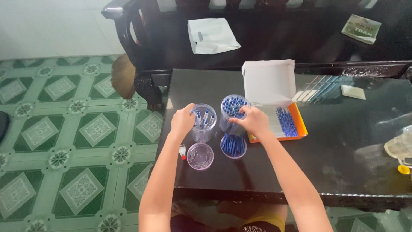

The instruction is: The person assembles blue pen refills by inserting them into clear plastic pen barrels. They pick refills from a box and barrels from a container, join them, and place the assembled pens into a clear cup. The process repeats throughout the clip.

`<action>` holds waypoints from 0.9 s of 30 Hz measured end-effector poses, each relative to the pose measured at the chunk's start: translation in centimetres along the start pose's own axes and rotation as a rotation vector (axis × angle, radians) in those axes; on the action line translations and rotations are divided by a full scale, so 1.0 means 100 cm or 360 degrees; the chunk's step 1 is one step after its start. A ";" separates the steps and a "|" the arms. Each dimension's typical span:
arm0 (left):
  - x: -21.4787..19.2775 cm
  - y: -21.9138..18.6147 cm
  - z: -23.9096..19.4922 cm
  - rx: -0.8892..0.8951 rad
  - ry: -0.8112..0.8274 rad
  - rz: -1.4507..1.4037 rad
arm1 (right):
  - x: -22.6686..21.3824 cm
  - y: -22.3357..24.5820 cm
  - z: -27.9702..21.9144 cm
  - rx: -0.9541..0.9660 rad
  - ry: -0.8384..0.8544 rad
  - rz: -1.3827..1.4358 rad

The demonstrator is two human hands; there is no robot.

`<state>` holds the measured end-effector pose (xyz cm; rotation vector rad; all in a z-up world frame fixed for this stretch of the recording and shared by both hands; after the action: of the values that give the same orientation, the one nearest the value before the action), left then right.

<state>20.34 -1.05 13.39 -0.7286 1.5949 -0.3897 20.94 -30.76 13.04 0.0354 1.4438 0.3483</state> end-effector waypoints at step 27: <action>0.015 0.010 -0.100 0.0391 -0.0988 -0.0394 | 0.080 -0.147 -0.127 0.0392 0.0102 -0.0093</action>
<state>10.30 -2.85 13.27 -0.7648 0.8598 -0.4732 12.42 -45.03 0.25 0.1825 1.5418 0.1234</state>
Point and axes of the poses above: each hand's wrist, its own z-axis towards the middle knuckle, its own x-axis out of the palm, y = z × x, the point moved 2 cm from there along z, towards the middle knuckle, and after that the axes turned 9 degrees about -x, right-handed, at the moved point
